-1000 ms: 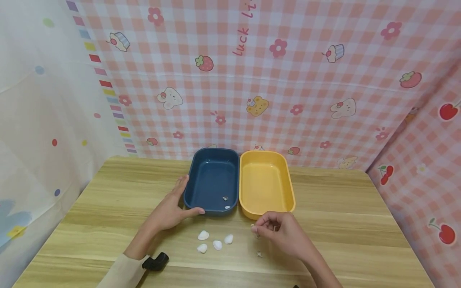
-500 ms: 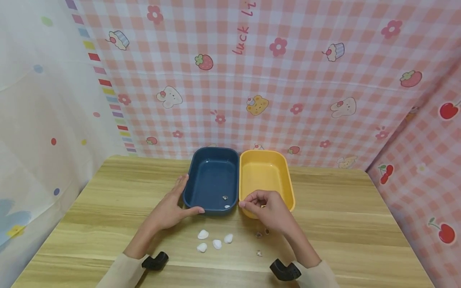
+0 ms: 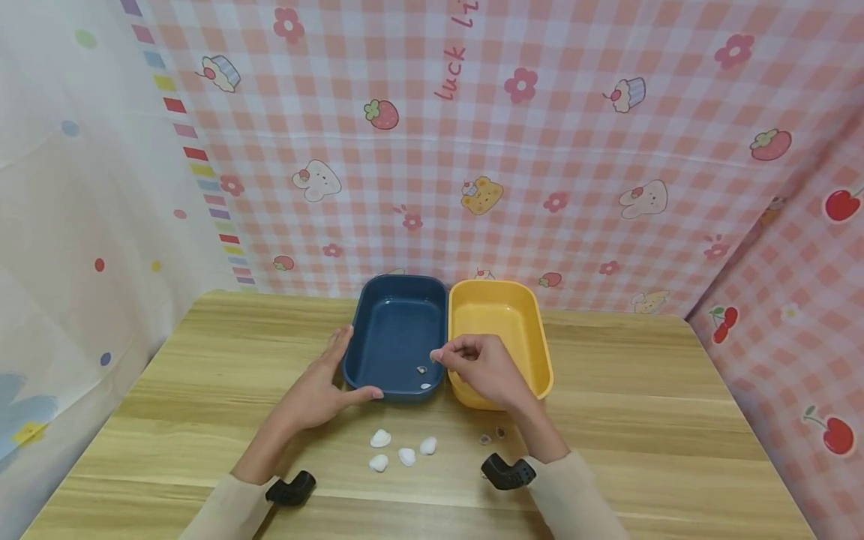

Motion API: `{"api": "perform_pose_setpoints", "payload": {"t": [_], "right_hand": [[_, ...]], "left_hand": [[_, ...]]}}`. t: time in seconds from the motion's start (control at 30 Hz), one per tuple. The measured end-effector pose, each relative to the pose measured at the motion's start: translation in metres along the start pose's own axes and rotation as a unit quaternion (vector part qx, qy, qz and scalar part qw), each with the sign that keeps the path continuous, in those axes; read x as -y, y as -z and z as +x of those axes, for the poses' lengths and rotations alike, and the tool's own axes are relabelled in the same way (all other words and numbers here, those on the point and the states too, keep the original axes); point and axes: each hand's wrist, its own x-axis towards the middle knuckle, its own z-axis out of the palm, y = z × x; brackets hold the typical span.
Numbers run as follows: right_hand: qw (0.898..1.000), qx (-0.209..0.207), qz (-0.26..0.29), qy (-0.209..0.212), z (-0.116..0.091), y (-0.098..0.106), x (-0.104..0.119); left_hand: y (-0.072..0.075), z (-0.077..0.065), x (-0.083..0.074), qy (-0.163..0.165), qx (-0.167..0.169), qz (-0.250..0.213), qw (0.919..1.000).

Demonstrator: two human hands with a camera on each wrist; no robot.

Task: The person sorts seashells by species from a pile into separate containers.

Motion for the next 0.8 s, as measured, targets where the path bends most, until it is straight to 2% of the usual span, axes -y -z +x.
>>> {"api": "perform_pose_setpoints", "payload": {"t": [0.33,0.8], "right_hand": [[0.999,-0.028,-0.005,-0.022,0.026,-0.008,0.001],[0.997,-0.047,-0.021,-0.050,0.045,-0.012,-0.002]], "left_hand": [[0.000,0.001,-0.002,-0.003,0.003,-0.001,1.0000],[-0.002,0.001,0.000,0.003,0.004,0.006,1.0000]]}}
